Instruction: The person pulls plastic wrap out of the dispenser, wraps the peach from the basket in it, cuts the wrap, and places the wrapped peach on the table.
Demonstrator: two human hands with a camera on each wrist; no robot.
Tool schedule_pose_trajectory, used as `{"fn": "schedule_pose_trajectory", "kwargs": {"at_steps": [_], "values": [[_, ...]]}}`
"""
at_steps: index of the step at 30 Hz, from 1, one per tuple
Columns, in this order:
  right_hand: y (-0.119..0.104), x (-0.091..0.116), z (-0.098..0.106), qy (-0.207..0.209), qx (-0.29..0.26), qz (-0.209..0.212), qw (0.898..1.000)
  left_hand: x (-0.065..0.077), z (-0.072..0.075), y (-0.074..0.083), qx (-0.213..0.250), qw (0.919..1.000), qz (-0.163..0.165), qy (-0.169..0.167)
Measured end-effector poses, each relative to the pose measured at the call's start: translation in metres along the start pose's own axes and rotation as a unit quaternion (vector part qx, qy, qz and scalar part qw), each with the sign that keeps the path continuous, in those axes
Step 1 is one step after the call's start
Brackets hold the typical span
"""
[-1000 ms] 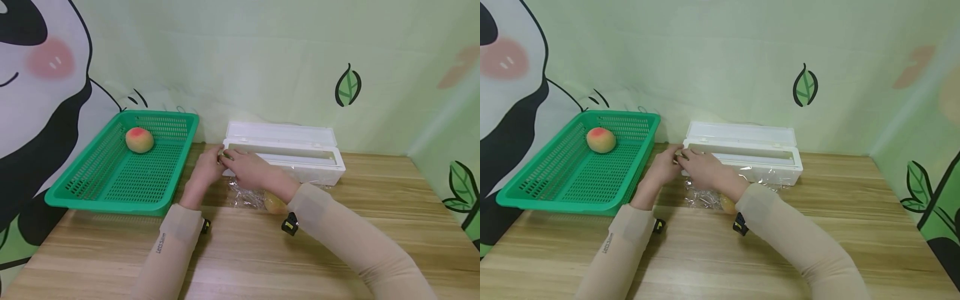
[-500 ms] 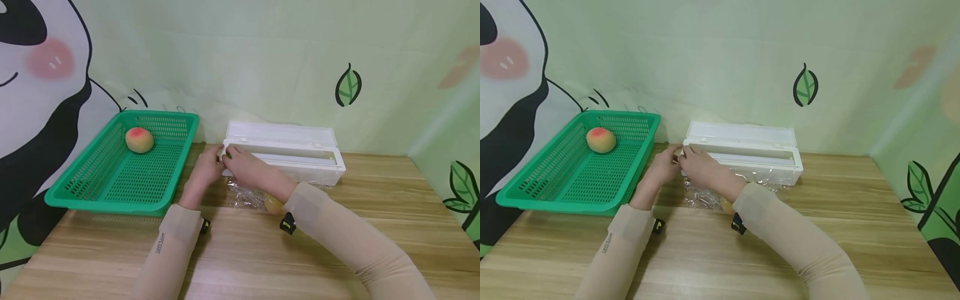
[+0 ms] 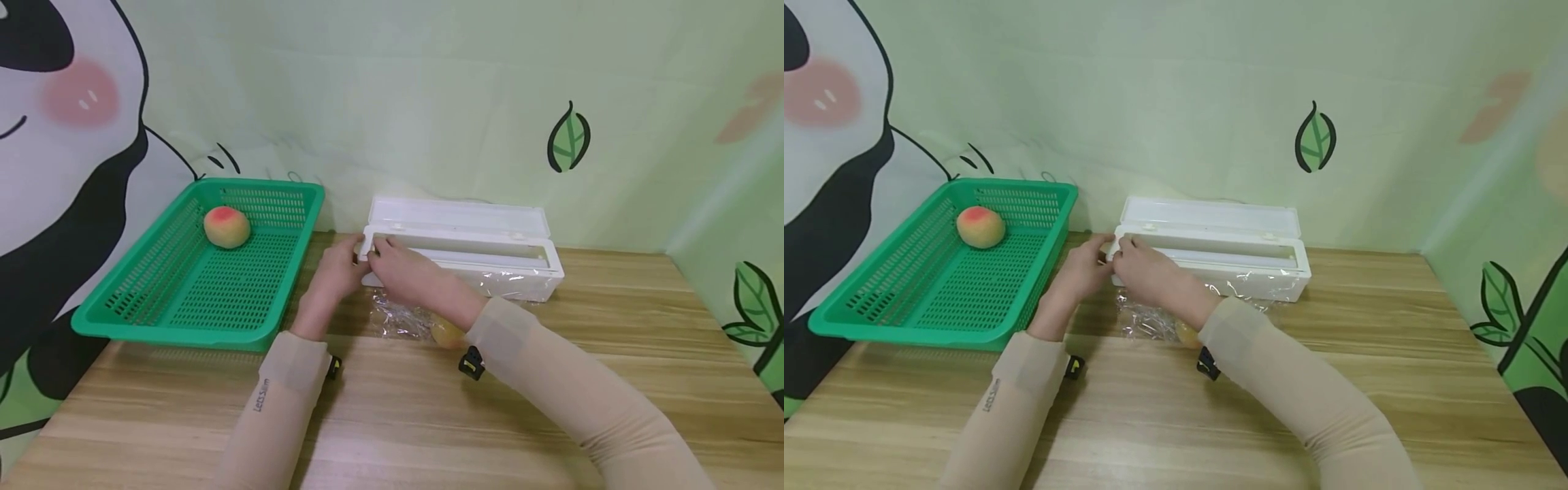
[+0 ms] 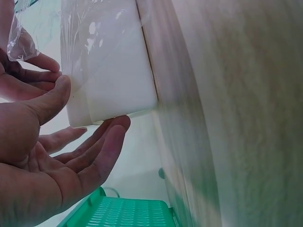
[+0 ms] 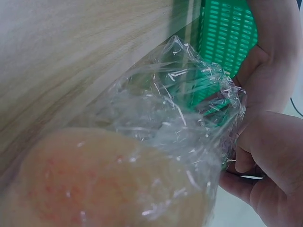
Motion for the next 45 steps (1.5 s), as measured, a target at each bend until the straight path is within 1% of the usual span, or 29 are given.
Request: {"fn": "schedule_pose_trajectory", "kwargs": {"at_steps": [6, 13, 17, 21, 27, 32, 39, 45], "values": [[0.003, 0.004, -0.001, 0.005, -0.010, -0.003, 1.000, 0.002, 0.001, 0.002, 0.006, 1.0000, 0.002, -0.001], [0.004, 0.007, -0.001, 0.013, 0.011, 0.010, 1.000, 0.002, 0.000, 0.002, 0.015, 0.9999, 0.005, -0.003], [0.005, 0.008, 0.000, 0.015, 0.008, 0.008, 1.000, 0.001, 0.000, 0.002, 0.019, 0.9998, 0.009, -0.007], [0.006, 0.011, 0.001, 0.013, 0.012, 0.005, 1.000, 0.001, -0.001, 0.002, 0.021, 0.9995, 0.018, -0.013], [0.013, 0.019, 0.001, 0.001, 0.000, -0.011, 1.000, 0.002, -0.001, 0.002, 0.021, 0.9992, 0.028, -0.018], [0.017, 0.027, 0.001, -0.002, -0.003, -0.012, 1.000, 0.002, -0.002, 0.000, 0.023, 0.9989, 0.034, -0.021], [0.018, 0.032, 0.000, 0.005, 0.015, 0.001, 1.000, 0.002, -0.003, 0.001, 0.018, 0.9990, 0.033, -0.023], [0.020, 0.035, 0.000, 0.001, 0.014, -0.006, 1.000, 0.002, -0.002, 0.001, 0.013, 0.9993, 0.027, -0.021]]}}
Point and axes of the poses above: each hand's wrist, its own x-axis away from the middle knuckle, its own z-axis out of the back of the hand, y = z × x, the point moved 7 cm from there along -x, towards the middle knuckle, and after that the axes turned 8 degrees about -x, right-handed, at the moved point
